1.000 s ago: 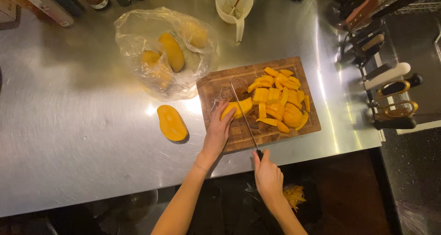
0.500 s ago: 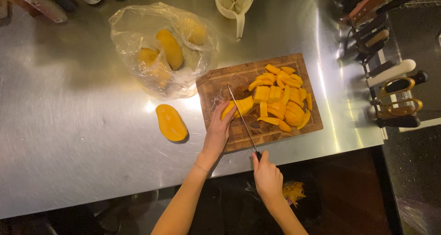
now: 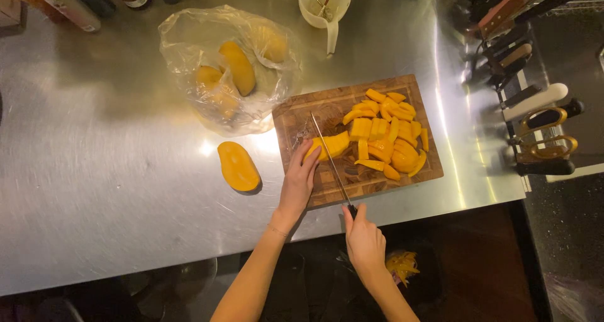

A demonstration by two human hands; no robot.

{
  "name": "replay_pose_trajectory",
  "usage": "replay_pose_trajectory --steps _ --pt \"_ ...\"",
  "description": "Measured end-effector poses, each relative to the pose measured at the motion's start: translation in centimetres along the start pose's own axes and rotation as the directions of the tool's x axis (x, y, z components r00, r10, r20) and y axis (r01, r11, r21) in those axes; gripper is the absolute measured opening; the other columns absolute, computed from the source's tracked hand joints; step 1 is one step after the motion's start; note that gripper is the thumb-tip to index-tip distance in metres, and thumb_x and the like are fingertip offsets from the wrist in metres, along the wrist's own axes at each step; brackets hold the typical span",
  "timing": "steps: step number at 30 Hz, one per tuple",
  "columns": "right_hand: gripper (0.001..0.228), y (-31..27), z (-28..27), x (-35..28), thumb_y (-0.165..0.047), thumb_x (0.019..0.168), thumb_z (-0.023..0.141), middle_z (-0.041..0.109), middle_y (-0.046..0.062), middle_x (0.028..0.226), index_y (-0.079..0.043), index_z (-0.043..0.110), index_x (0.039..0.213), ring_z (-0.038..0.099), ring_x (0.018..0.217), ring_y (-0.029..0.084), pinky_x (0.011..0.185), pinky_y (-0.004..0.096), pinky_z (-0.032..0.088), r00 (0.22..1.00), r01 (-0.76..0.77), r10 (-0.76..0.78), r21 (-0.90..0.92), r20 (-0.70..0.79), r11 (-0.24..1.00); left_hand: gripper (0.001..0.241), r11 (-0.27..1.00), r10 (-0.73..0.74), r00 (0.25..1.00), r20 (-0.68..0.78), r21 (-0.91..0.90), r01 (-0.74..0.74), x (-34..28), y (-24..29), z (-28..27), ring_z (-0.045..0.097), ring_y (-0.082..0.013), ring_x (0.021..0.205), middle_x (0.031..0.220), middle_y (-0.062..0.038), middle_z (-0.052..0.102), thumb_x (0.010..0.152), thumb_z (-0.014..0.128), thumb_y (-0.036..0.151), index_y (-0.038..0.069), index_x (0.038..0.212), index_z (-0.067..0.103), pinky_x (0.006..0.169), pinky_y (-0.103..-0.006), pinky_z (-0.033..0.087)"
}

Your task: Peeling and slicing mangoes on a wooden cutting board.

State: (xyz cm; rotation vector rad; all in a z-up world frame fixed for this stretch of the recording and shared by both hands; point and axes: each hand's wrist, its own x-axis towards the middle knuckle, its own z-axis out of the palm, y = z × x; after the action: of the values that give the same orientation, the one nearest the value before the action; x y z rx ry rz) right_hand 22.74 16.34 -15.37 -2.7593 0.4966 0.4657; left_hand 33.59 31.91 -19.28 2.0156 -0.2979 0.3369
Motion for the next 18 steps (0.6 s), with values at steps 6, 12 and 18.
replay_pose_trajectory --steps 6,12,18 --pt "0.046 0.2 0.8 -0.8 -0.048 0.104 0.043 0.07 0.027 0.074 -0.004 0.05 0.114 0.067 0.072 0.05 0.063 0.06 0.053 1.0 -0.01 0.01 -0.042 -0.003 0.999 0.042 1.0 -0.01 1.0 0.004 0.022 0.01 0.0 0.0 0.0 0.05 -0.0375 0.142 0.147 -0.018 0.054 0.095 0.064 -0.007 0.002 0.136 0.062 0.116 -0.0422 0.045" --pt "0.045 0.6 1.6 0.4 -0.049 0.104 0.043 0.069 0.025 0.069 -0.004 0.051 0.103 0.067 0.068 0.049 0.058 0.058 0.054 0.995 0.062 -0.069 -0.101 -0.067 0.993 0.042 1.0 -0.024 1.0 0.017 0.0 0.024 0.1 0.1 -0.2 0.051 -0.0368 0.142 0.147 -0.017 0.054 0.095 0.062 -0.007 0.002 0.136 0.062 0.115 -0.0421 0.046" --pt "0.046 -0.5 2.7 2.8 -0.047 0.106 0.044 0.068 0.027 0.069 -0.002 0.052 0.104 0.067 0.067 0.049 0.058 0.057 0.054 0.991 0.092 -0.098 -0.067 -0.094 0.994 0.043 0.999 -0.035 0.999 0.005 -0.015 0.035 0.3 0.2 -0.3 0.052 -0.0358 0.141 0.145 -0.017 0.055 0.093 0.063 -0.01 0.002 0.134 0.063 0.112 -0.0399 0.051"
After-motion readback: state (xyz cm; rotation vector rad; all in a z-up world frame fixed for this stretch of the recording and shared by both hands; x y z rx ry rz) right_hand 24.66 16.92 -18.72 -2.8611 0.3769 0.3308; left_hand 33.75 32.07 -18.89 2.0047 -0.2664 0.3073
